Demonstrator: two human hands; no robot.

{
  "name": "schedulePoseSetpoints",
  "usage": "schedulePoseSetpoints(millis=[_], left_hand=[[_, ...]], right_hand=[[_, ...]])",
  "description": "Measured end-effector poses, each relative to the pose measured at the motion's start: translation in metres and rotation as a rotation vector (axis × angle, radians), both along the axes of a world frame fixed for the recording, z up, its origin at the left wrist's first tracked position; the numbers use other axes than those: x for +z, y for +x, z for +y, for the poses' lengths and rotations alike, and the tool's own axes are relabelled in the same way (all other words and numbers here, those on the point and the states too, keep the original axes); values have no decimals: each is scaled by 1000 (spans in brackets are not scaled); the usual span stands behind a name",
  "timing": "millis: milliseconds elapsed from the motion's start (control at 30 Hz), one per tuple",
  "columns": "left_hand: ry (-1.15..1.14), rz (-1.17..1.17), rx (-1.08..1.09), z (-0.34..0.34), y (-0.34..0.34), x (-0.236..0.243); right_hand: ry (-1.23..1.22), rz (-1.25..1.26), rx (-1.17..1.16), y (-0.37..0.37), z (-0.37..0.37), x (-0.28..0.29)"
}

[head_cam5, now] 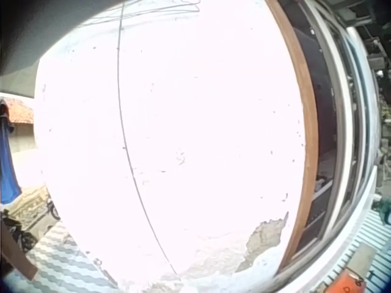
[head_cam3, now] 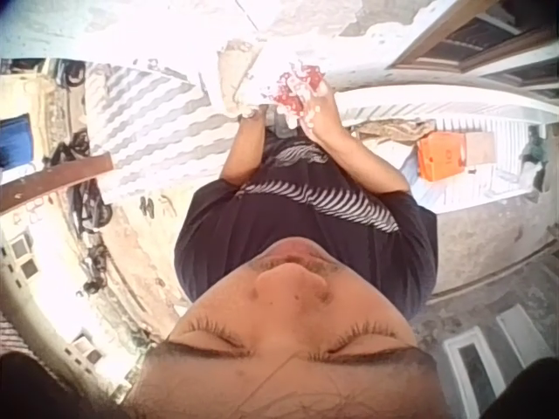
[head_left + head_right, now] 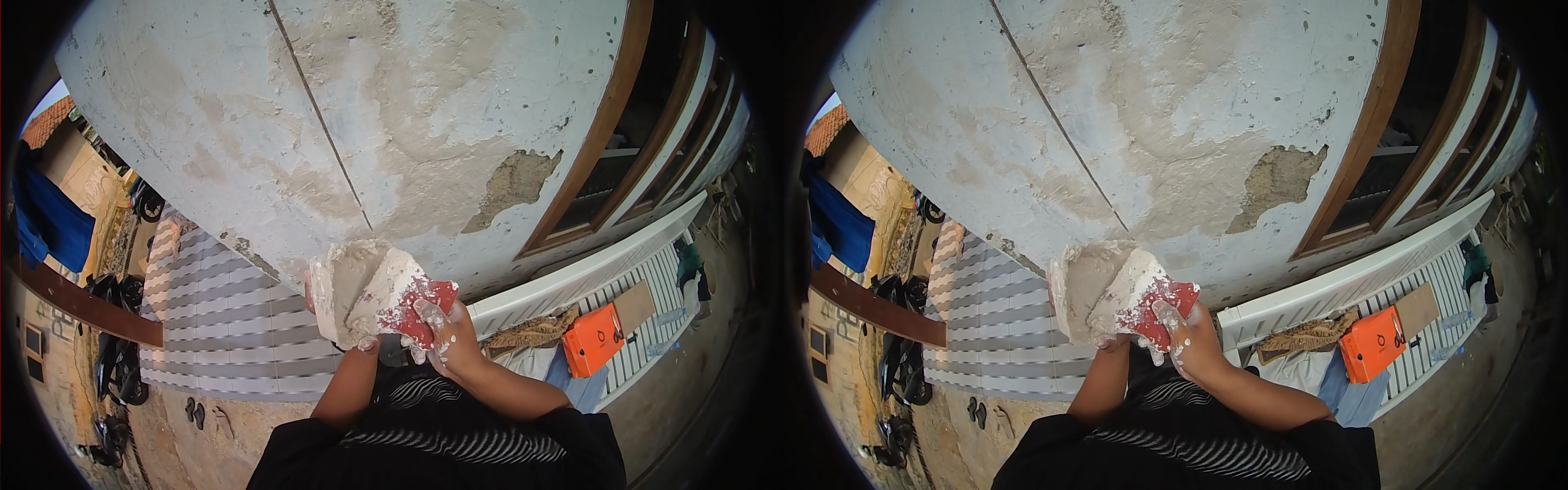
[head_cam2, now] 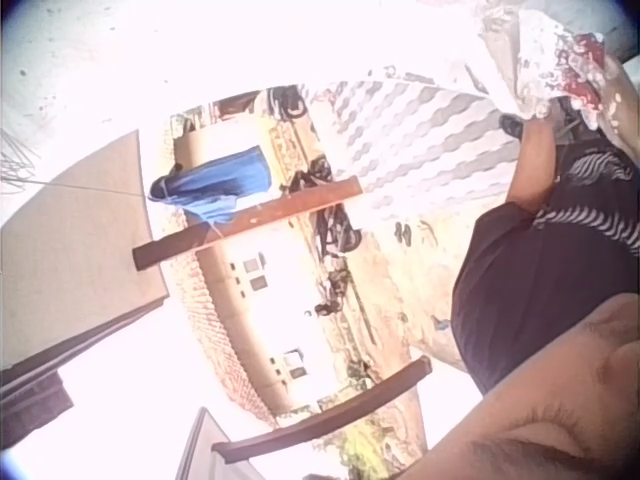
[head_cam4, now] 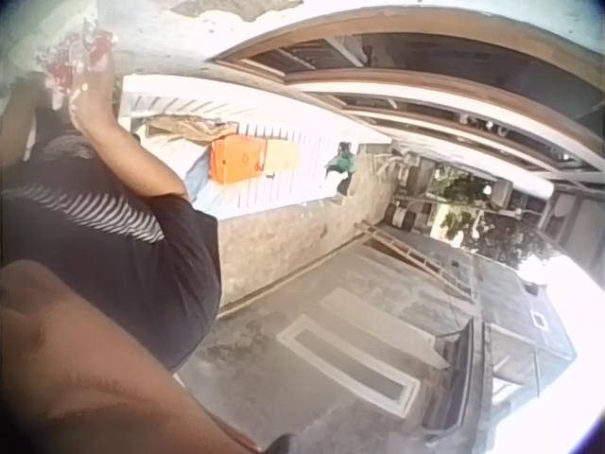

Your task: Patching a hole or damaged area on an exterior wall with plaster using a putty knife.

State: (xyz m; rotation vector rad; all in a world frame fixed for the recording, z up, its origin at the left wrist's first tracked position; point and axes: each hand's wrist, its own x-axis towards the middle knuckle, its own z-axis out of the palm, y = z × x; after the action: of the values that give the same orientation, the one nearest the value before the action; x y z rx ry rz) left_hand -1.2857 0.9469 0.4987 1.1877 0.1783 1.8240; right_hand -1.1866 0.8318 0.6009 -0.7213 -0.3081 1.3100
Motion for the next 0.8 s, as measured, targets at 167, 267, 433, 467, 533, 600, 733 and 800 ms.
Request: schedulePoseSetpoints(millis=[167, 267, 433, 467, 533, 600, 733, 800], left_hand=[[3, 26, 37, 0, 3, -1], [7, 37, 60, -2, -3, -4], [26, 43, 61, 6, -3, -6], [-99, -31, -28, 3, -8, -8], [-218, -101, -146, 3, -8, -2], [-413, -263, -175, -5, -7, 30], [-638, -276, -90, -12, -13, 64], [-666, -323, -137, -14, -17, 64]], right_hand=[[-10, 49, -21, -1, 4, 6], [-7, 112, -43, 5, 7, 4], [8, 160, -145, 20, 10, 7], [17, 173, -161, 26, 10, 8], [61, 160, -190, 40, 7, 4], [107, 136, -196, 62, 6, -10], [138, -26, -422, 99, 3, -20], [134, -120, -552, 116, 10, -38]])
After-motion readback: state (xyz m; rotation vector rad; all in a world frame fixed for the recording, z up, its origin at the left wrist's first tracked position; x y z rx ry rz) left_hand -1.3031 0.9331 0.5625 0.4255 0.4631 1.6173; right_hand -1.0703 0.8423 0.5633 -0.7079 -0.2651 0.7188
